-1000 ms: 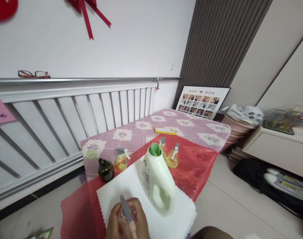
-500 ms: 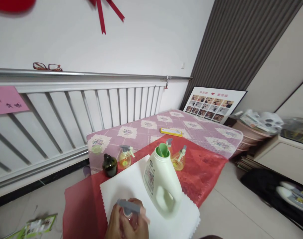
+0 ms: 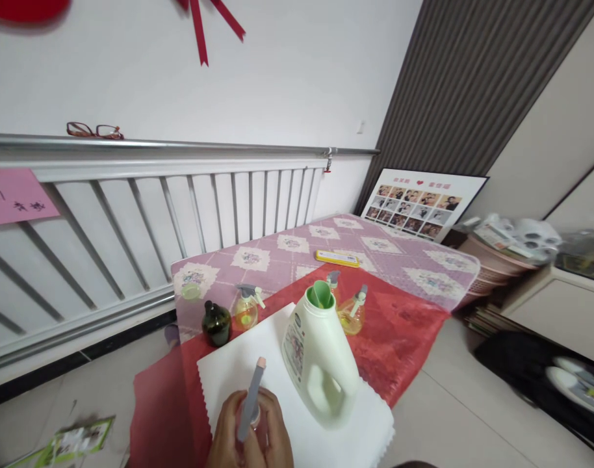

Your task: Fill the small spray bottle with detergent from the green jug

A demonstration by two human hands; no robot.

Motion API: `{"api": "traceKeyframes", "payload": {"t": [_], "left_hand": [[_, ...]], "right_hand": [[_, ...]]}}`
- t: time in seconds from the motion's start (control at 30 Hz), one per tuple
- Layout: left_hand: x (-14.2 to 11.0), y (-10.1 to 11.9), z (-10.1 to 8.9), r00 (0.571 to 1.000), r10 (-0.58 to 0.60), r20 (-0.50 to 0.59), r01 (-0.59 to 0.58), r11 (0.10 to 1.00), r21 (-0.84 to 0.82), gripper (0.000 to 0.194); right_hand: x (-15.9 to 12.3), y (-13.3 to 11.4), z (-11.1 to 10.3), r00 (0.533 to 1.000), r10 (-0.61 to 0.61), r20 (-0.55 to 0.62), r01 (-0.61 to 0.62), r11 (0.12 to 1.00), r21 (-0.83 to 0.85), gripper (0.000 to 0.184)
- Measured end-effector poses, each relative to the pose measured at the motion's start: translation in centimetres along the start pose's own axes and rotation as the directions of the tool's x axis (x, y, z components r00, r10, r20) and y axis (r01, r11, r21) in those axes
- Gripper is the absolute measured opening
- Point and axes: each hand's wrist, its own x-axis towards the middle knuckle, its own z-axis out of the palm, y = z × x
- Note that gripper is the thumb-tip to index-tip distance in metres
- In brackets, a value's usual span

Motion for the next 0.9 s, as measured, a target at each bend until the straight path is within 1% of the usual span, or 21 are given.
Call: {"api": "traceKeyframes", "payload": {"t": [0.07, 0.13, 0.17, 0.23, 0.3, 0.4, 0.43, 0.5, 0.57, 0.6, 0.67, 0.7, 0.73, 0.77, 0.83, 0.9], "left_hand": [[0.1, 0.2, 0.3, 0.999, -0.029, -0.023, 0.028, 0.999, -0.044, 0.035], [0.1, 0.2, 0.5, 0.998, -0.057, -0.035, 0.055, 0.997, -0.062, 0.035], [0.1, 0.3, 0.5, 0.996, -0.075, -0.044, 0.072, 0.996, -0.06, 0.035], [0.0, 0.2, 0.5, 0.993, -0.107, -0.048, 0.104, 0.993, -0.064, 0.033], [0.0, 0.1, 0.5, 0.993, -0.114, -0.028, 0.111, 0.99, -0.09, 0.034], [0.1, -0.2, 0.2, 0.996, -0.088, 0.029, 0.091, 0.985, -0.148, 0.04], [0.2, -0.4, 0.2, 0.995, -0.085, 0.044, 0.091, 0.983, -0.159, 0.042], [0.3, -0.5, 0.0, 0.994, -0.091, 0.06, 0.099, 0.981, -0.164, 0.043], [0.2, -0.6, -0.2, 0.993, -0.092, 0.07, 0.102, 0.983, -0.156, 0.042], [0.2, -0.5, -0.2, 0.993, -0.088, 0.075, 0.098, 0.984, -0.15, 0.042], [0.1, -0.4, -0.2, 0.994, -0.071, 0.078, 0.081, 0.988, -0.133, 0.044], [0.0, -0.4, -0.3, 0.996, -0.063, 0.069, 0.071, 0.991, -0.116, 0.044], [0.0, -0.4, -0.3, 0.997, -0.052, 0.055, 0.057, 0.994, -0.098, 0.044], [0.0, -0.4, -0.3, 0.999, -0.035, 0.041, 0.039, 0.996, -0.081, 0.044], [0.1, -0.5, -0.4, 1.0, 0.001, 0.025, 0.001, 0.998, -0.063, 0.042], [0.1, -0.7, -0.4, 0.999, 0.029, 0.024, -0.028, 0.997, -0.066, 0.041]], "right_hand": [[-0.1, -0.2, 0.0, 0.999, 0.011, -0.046, -0.011, 1.0, 0.007, 0.043], [0.0, -0.5, 0.1, 0.993, 0.098, -0.065, -0.096, 0.994, 0.045, 0.05], [0.2, -0.6, 0.1, 0.989, 0.138, -0.051, -0.136, 0.989, 0.054, 0.049], [0.5, -1.0, 0.0, 0.988, 0.157, 0.005, -0.157, 0.987, 0.026, 0.037], [0.8, -1.1, -0.4, 0.994, 0.091, 0.054, -0.089, 0.995, -0.039, 0.03], [0.8, -0.6, -1.1, 0.994, -0.061, 0.094, 0.071, 0.992, -0.101, 0.037], [0.8, -0.3, -1.2, 0.991, -0.091, 0.102, 0.102, 0.989, -0.108, 0.04], [0.7, 0.2, -1.4, 0.992, -0.079, 0.096, 0.088, 0.992, -0.096, 0.047], [0.7, 0.3, -1.4, 0.998, -0.006, 0.068, 0.009, 0.999, -0.049, 0.056], [0.7, 0.2, -1.3, 0.997, 0.031, 0.066, -0.03, 0.999, -0.019, 0.054], [0.9, -0.3, -1.2, 0.994, 0.063, 0.095, -0.065, 0.998, 0.023, 0.036], [1.0, -0.7, -1.2, 0.992, 0.051, 0.116, -0.054, 0.998, 0.027, 0.026], [1.0, -1.0, -1.2, 0.99, 0.026, 0.137, -0.029, 0.999, 0.019, 0.02], [1.0, -1.2, -1.3, 0.989, -0.003, 0.15, 0.003, 1.0, 0.002, 0.02], [0.8, -1.5, -1.5, 0.989, -0.038, 0.142, 0.046, 0.998, -0.051, 0.031], [0.5, -1.4, -1.7, 0.993, -0.037, 0.114, 0.047, 0.995, -0.088, 0.038]]}}
